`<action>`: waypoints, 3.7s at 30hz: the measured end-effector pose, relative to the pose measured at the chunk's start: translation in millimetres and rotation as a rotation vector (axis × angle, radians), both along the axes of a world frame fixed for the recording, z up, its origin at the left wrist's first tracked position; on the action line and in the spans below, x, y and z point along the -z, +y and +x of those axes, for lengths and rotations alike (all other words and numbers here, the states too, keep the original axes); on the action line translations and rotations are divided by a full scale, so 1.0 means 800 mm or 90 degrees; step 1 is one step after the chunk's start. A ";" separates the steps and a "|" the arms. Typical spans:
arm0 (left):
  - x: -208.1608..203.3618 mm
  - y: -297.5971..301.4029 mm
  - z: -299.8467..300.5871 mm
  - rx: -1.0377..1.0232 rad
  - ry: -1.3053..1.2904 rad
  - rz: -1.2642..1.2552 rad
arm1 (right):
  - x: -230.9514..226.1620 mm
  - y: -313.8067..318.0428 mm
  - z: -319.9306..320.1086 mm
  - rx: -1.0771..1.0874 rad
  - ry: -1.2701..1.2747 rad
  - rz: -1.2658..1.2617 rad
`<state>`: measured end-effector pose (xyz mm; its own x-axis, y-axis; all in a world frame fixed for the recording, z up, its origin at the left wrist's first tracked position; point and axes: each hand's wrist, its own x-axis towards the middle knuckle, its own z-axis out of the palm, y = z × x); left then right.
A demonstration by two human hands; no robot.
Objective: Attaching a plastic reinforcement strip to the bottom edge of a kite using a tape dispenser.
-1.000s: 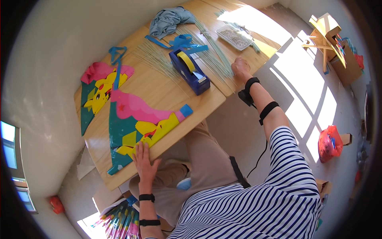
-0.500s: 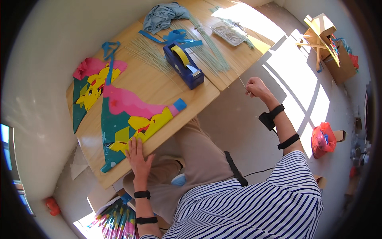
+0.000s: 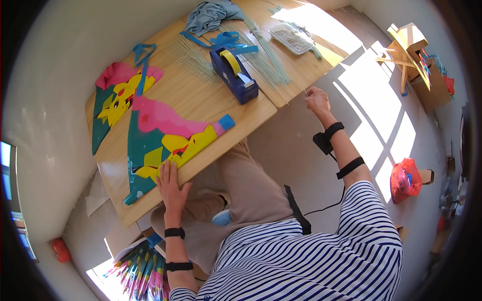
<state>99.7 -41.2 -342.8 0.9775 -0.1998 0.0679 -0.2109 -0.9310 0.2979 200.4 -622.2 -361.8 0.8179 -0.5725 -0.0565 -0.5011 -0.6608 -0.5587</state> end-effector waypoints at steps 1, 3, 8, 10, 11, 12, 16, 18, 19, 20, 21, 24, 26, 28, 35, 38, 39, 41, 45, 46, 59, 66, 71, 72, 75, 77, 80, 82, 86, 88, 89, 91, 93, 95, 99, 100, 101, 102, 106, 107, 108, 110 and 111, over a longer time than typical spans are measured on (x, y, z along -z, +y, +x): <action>0.001 -0.003 0.002 0.003 -0.009 0.001 | -0.005 -0.005 -0.031 -0.013 -0.010 -0.016; 0.002 -0.004 0.002 0.005 -0.018 0.005 | -0.013 -0.014 -0.104 0.016 0.009 0.063; 0.004 -0.006 -0.001 -0.007 -0.058 -0.014 | 0.035 -0.005 -0.297 0.156 -0.133 0.266; 0.004 -0.008 -0.001 -0.014 -0.084 -0.030 | 0.043 0.016 -0.307 0.154 -0.174 0.287; 0.005 -0.008 -0.001 -0.019 -0.096 -0.037 | 0.043 0.031 -0.301 0.121 -0.196 0.269; 0.006 -0.007 -0.001 -0.021 -0.110 -0.043 | 0.038 0.052 -0.293 0.089 -0.220 0.254; 0.011 -0.002 -0.003 -0.035 -0.099 -0.035 | -0.056 0.192 -0.156 -0.333 -0.302 -0.029; 0.013 -0.006 -0.001 -0.030 -0.132 -0.025 | -0.072 0.270 -0.101 -0.443 -0.313 -0.109; 0.014 -0.007 -0.002 -0.037 -0.139 -0.027 | -0.074 0.308 -0.078 -0.500 -0.296 -0.161; 0.015 -0.007 -0.001 -0.041 -0.144 -0.030 | -0.075 0.341 -0.056 -0.571 -0.329 -0.207; 0.016 -0.008 -0.002 -0.045 -0.150 -0.033 | -0.074 0.368 -0.038 -0.640 -0.362 -0.255; 0.018 -0.015 -0.005 -0.079 -0.167 -0.046 | -0.054 0.418 -0.007 -0.732 -0.373 -0.296; 0.019 -0.014 -0.008 -0.082 -0.172 -0.054 | -0.043 0.427 0.001 -0.747 -0.372 -0.292; 0.019 -0.018 -0.009 -0.085 -0.169 -0.070 | -0.031 0.422 0.007 -0.757 -0.366 -0.295; 0.026 -0.017 -0.011 -0.091 -0.191 -0.076 | -0.016 0.380 0.012 -0.770 -0.407 -0.304; 0.021 -0.018 -0.008 -0.085 -0.186 -0.083 | -0.011 0.375 0.018 -0.762 -0.420 -0.310; 0.021 -0.017 -0.008 -0.086 -0.180 -0.085 | -0.011 0.375 0.019 -0.764 -0.426 -0.312; 0.021 -0.017 -0.007 -0.082 -0.184 -0.083 | -0.009 0.373 0.020 -0.767 -0.425 -0.312; 0.026 -0.014 -0.008 -0.092 -0.199 -0.082 | -0.006 0.372 0.022 -0.776 -0.419 -0.315; 0.028 -0.014 -0.008 -0.092 -0.195 -0.086 | -0.006 0.370 0.023 -0.774 -0.419 -0.316; 0.023 -0.017 -0.012 -0.098 -0.183 -0.042 | -0.009 0.363 0.015 -0.778 -0.377 -0.311; 0.023 -0.021 -0.009 -0.103 -0.148 -0.035 | -0.009 0.361 0.018 -0.775 -0.382 -0.289; 0.020 -0.021 -0.006 -0.095 -0.150 -0.050 | -0.010 0.359 0.019 -0.779 -0.370 -0.288; 0.021 -0.020 -0.007 -0.097 -0.147 -0.054 | -0.010 0.359 0.018 -0.777 -0.371 -0.290; 0.023 -0.019 -0.007 -0.095 -0.146 -0.051 | -0.010 0.359 0.017 -0.774 -0.379 -0.292; 0.024 -0.018 -0.008 -0.101 -0.135 -0.047 | -0.010 0.360 0.016 -0.778 -0.395 -0.287; 0.024 -0.021 -0.008 -0.116 -0.122 -0.040 | -0.005 0.359 0.015 -0.763 -0.400 -0.303; 0.025 -0.020 -0.010 -0.124 -0.137 -0.020 | -0.004 0.360 0.014 -0.755 -0.399 -0.303; 0.025 -0.018 -0.009 -0.106 -0.151 -0.012 | -0.002 0.363 0.009 -0.728 -0.397 -0.332; 0.024 -0.018 -0.008 -0.097 -0.157 -0.016 | 0.000 0.364 0.005 -0.719 -0.404 -0.363; 0.023 -0.017 -0.008 -0.094 -0.152 -0.012 | 0.000 0.365 0.003 -0.714 -0.407 -0.379; 0.019 -0.017 -0.006 -0.087 -0.144 -0.005 | 0.002 0.365 -0.002 -0.702 -0.431 -0.402; 0.017 -0.017 -0.005 -0.087 -0.143 0.002 | 0.003 0.366 -0.008 -0.695 -0.435 -0.405; 0.017 -0.016 -0.006 -0.087 -0.146 0.008 | 0.003 0.365 -0.016 -0.693 -0.417 -0.390; 0.016 -0.017 -0.005 -0.087 -0.143 0.008 | -0.005 0.361 -0.021 -0.649 -0.413 -0.334; 0.015 -0.017 -0.006 -0.088 -0.138 0.006 | -0.009 0.359 -0.020 -0.632 -0.419 -0.309; 0.015 -0.018 -0.005 -0.088 -0.136 0.006 | -0.014 0.355 -0.017 -0.614 -0.426 -0.284; 0.015 -0.016 -0.006 -0.091 -0.133 0.009 | -0.025 0.350 -0.011 -0.567 -0.433 -0.247; 0.014 -0.015 -0.009 -0.094 -0.133 0.008 | -0.078 0.286 0.043 -0.243 -0.417 -0.119; 0.013 -0.018 -0.008 -0.089 -0.134 0.008 | -0.077 0.259 0.067 -0.173 -0.403 -0.161; 0.013 -0.020 -0.006 -0.084 -0.136 0.009 | -0.075 0.234 0.088 -0.102 -0.388 -0.202; 0.015 -0.019 -0.004 -0.085 -0.137 0.011 | -0.088 0.202 0.116 -0.149 -0.208 0.091; 0.016 -0.018 -0.004 -0.087 -0.136 0.011 | -0.094 0.197 0.122 -0.173 -0.115 0.237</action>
<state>96.1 -55.3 -355.5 0.9591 -0.0700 0.2743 -0.1398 -0.9597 0.2439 297.7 -464.3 -286.7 0.9504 -0.3052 -0.0608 -0.2123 -0.4930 -0.8437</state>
